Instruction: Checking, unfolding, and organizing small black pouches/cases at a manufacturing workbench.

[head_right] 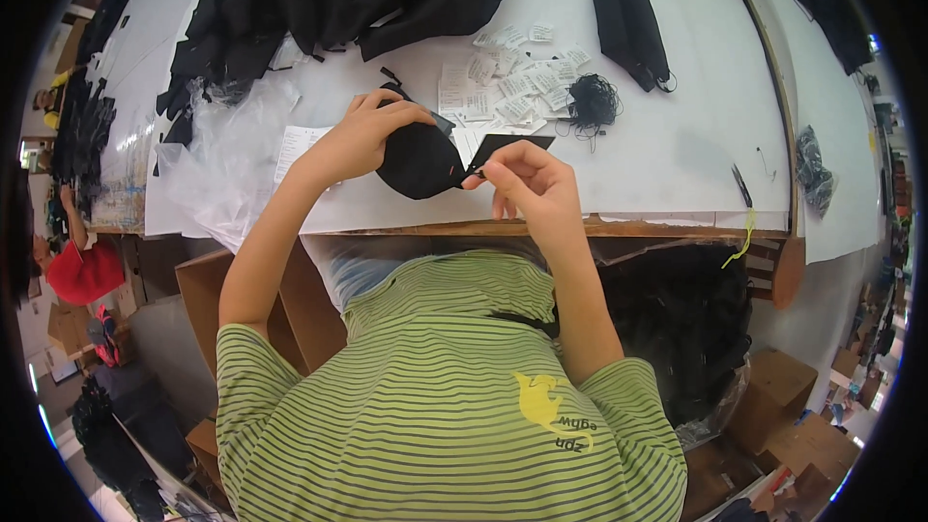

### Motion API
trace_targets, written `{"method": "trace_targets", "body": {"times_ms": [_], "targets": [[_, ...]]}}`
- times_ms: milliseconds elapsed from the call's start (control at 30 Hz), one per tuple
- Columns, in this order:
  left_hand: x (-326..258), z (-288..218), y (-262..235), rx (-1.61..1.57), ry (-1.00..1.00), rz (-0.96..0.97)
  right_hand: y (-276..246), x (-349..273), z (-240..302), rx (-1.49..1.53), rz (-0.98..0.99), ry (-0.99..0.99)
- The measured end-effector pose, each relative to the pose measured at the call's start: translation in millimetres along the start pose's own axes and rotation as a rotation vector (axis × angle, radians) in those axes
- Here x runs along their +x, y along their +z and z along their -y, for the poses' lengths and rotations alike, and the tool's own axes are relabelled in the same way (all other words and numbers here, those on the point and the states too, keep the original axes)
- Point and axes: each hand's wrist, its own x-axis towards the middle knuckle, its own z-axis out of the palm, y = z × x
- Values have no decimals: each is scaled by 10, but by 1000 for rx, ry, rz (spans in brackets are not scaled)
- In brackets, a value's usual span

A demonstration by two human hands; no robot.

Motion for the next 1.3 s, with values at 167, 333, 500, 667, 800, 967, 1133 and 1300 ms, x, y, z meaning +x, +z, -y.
{"method": "trace_targets", "body": {"times_ms": [167,333,500,667,800,967,1133,1300], "targets": [[89,115,5,253,120,-125,-214,-45,-50,34,-57,-26],[43,150,37,152,71,-191,-261,-31,-99,42,-65,-9],[-319,51,145,141,29,-427,-245,38,-94,60,-85,-50],[-653,-142,196,136,58,-477,-203,116,-282,-18,-129,-73],[-762,-162,218,43,74,-390,-132,178,-439,-404,-184,-148],[-770,-61,287,-9,108,-358,-191,177,-518,-828,-34,-297],[-688,-208,225,-43,-31,-374,-62,181,-581,-873,-26,-316],[-657,-144,227,-14,-19,-334,-15,292,-743,-868,-92,-322]]}}
